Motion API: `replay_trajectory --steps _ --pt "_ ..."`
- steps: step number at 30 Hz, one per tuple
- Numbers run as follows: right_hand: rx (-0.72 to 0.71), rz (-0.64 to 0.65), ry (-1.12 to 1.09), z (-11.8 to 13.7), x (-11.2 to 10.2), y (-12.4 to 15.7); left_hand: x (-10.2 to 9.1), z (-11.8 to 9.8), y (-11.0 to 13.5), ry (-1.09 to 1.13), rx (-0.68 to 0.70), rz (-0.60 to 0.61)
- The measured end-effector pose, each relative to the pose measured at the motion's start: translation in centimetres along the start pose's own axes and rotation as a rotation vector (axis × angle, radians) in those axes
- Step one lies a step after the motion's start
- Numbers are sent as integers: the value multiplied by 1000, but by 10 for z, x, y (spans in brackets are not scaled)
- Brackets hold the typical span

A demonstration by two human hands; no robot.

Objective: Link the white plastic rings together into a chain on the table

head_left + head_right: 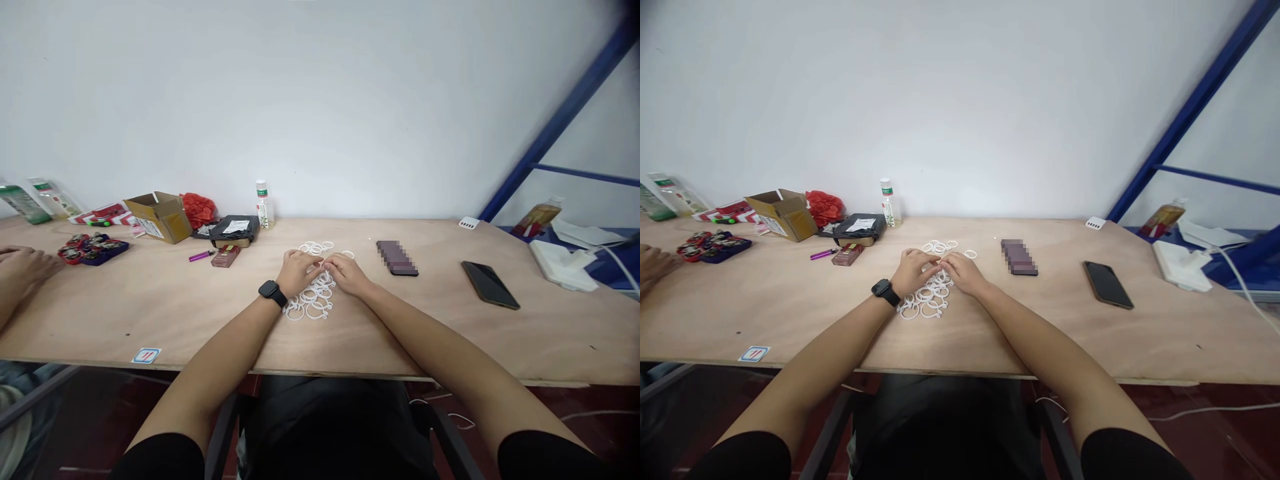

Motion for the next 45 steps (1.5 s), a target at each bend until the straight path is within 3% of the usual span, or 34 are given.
replay_trajectory --steps 12,19,35,45 --pt "19 -49 -182 4 -5 1 3 -4 -2 167 88 -4" --pt "65 -75 -106 -5 -5 2 -4 -1 1 134 118 -136" --pt "3 -94 -53 1 -11 2 -11 -15 5 187 217 -155" --pt "15 -105 -32 0 -10 3 -9 -16 5 168 208 -126"
Point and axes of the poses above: each hand's wrist, its own y-axis away from the middle knuckle, its own x-axis out of the palm, z = x × y, the point moved 8 cm from there along -y, towards the middle knuckle, and after that the axes turned 10 degrees about z, right-handed, at the moved point
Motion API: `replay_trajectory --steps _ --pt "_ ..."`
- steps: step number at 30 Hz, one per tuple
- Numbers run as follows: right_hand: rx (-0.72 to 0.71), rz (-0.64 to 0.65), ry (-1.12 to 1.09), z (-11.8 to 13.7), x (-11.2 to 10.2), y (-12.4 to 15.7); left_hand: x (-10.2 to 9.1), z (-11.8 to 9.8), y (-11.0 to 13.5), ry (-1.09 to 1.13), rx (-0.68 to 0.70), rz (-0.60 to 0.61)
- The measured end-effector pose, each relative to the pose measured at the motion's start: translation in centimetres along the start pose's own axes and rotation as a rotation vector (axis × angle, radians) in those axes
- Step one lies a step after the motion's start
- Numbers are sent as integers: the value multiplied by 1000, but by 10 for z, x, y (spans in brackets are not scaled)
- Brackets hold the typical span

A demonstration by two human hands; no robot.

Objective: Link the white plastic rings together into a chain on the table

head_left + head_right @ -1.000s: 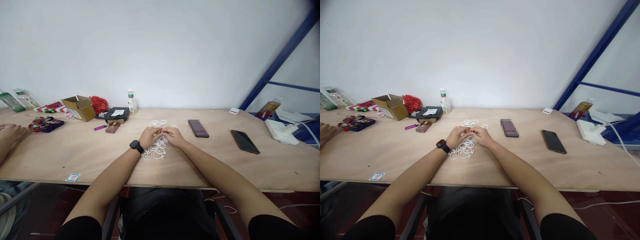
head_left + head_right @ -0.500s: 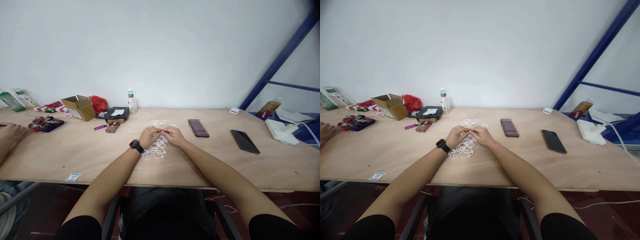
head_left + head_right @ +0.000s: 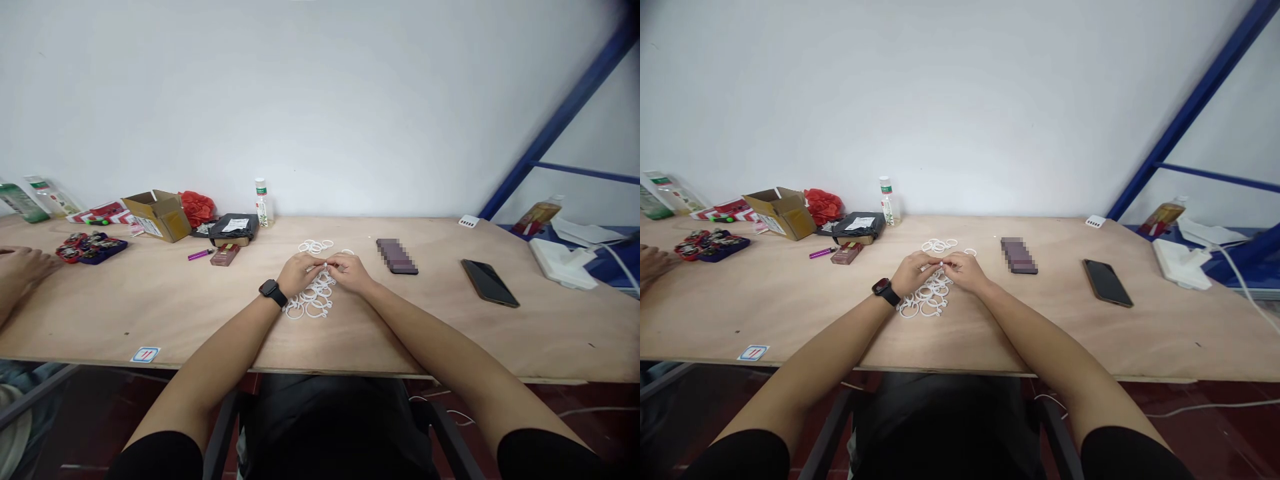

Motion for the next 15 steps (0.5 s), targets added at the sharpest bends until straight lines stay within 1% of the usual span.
replay_trajectory --steps 6,11,13,15 --pt "55 -49 35 0 -2 0 5 0 -1 -7 -22 52" --pt "77 -96 -9 -2 -5 0 7 -5 -3 -14 8 62" --pt "46 -74 -49 -3 -5 -1 7 -7 -4 -38 24 59" --pt "27 -37 -63 -8 -6 -2 4 -4 -4 -79 3 32"
Point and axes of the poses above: each hand's wrist, its own y-axis away from the middle knuckle, its own x-axis out of the palm, z = x × y, the point moved 8 cm from there along -y, towards the middle knuckle, and after that the axes turned 10 degrees about z, right-handed, at the moved point
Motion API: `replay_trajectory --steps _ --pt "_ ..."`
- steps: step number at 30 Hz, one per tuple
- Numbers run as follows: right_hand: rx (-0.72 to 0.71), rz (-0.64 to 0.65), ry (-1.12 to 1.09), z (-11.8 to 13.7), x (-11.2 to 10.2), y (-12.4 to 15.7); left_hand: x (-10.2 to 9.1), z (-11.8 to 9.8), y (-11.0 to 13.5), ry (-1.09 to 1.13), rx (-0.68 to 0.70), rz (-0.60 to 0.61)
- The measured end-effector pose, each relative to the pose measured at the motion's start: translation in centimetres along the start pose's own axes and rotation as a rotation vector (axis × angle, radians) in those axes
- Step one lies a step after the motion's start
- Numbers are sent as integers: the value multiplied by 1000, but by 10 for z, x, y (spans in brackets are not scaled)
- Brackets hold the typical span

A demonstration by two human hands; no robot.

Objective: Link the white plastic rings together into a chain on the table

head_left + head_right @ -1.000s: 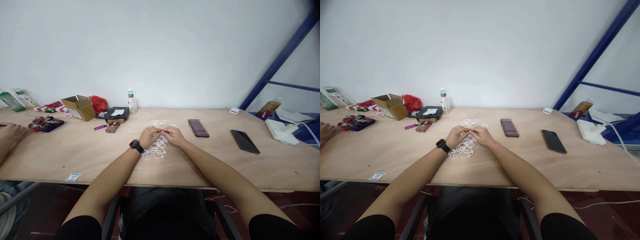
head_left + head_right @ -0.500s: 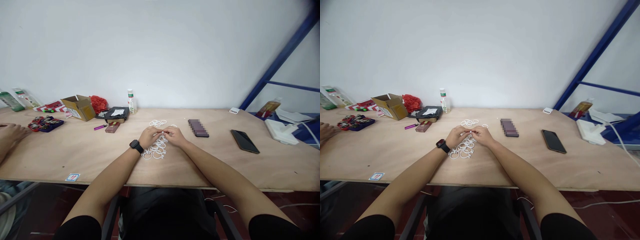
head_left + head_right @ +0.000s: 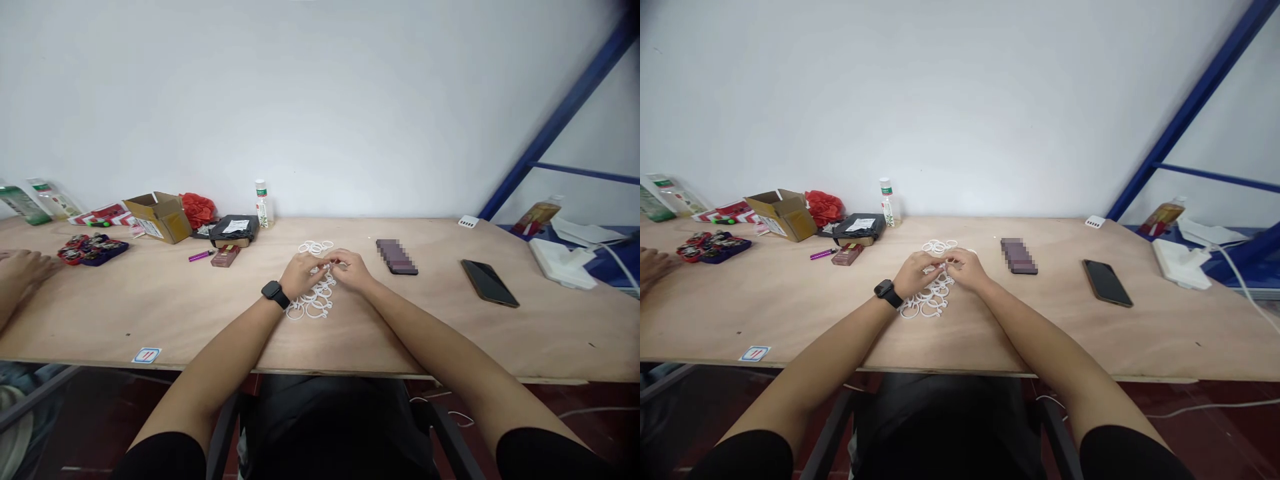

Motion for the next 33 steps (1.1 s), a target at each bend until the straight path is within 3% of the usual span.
replay_trajectory --steps 3,6,9,12,21,26,33 --pt "57 23 99 -22 -8 0 -7 12 3 -75 -109 -42" --pt "182 68 295 -55 -18 4 -7 22 5 -123 -198 6" --pt "280 152 400 -84 -21 10 -2 21 5 -123 -218 84" --pt "305 235 450 -93 -16 13 2 17 4 -100 -221 117" --pt "253 352 492 -75 2 9 5 17 4 -56 -189 110" --pt "246 318 497 -70 0 7 5 20 5 -66 -163 63" --pt "42 262 405 -22 8 0 -2 14 5 -63 -51 -32"
Point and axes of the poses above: each hand's wrist, its own y-axis away from the middle knuckle, its own x-axis out of the palm, z = x × y, the point moved 8 cm from there along -y, towards the middle knuckle, and after that the axes turned 10 degrees about z, right-handed, at the moved point
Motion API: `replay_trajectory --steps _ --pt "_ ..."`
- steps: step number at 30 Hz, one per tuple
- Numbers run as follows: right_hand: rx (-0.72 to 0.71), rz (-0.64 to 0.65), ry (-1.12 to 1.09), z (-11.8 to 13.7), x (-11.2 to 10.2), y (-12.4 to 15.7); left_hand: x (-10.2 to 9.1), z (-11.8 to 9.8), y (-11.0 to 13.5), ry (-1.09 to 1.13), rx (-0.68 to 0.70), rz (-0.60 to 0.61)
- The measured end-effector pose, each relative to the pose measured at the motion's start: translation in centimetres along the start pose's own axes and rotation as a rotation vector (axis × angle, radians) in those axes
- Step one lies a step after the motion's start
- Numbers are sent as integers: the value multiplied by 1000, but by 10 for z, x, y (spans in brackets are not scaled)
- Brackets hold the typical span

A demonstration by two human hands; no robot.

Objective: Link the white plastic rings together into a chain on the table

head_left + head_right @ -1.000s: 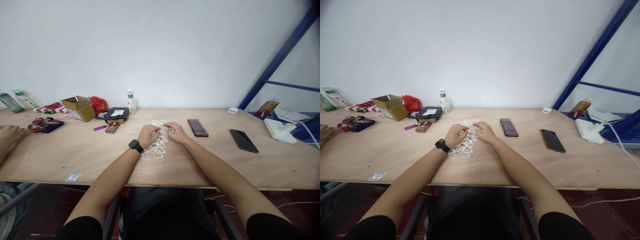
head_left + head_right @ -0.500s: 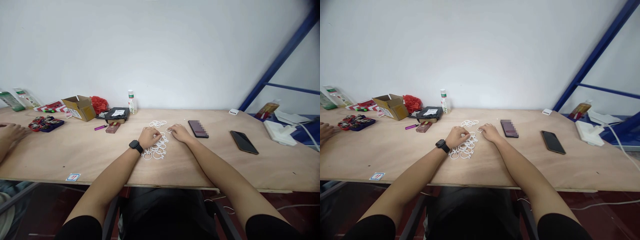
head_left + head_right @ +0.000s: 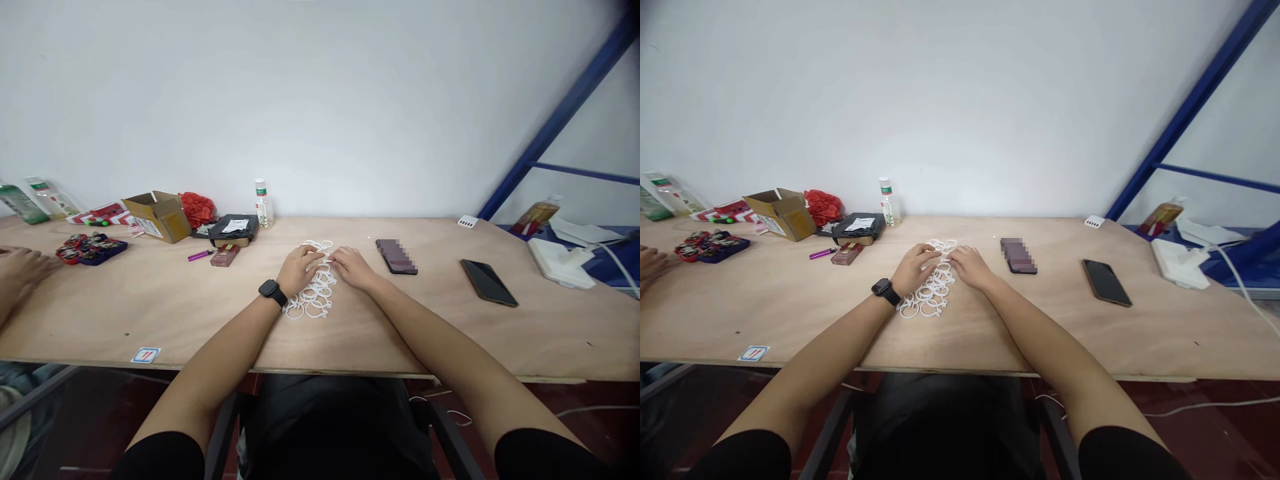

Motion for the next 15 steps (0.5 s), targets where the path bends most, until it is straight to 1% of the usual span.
replay_trajectory --steps 3,6,9,11,15 --pt "-68 -4 -40 21 0 -1 2 -1 -1 -1 -6 42" --pt "-96 -20 -81 29 1 -1 3 -1 -2 35 -40 85" --pt "-79 -39 -112 27 1 -2 2 -3 -2 78 -50 80" --pt "-46 -56 -129 23 0 -2 0 -2 -2 104 -65 51" --pt "40 -57 -87 11 -1 -3 -2 9 2 229 -167 -44"
Point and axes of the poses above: each hand's wrist, its own y-axis away from the middle knuckle, its own x-axis out of the palm, z = x × y, the point moved 8 cm from there along -y, towards the middle knuckle, and after that the axes turned 10 degrees about z, right-handed, at the moved point
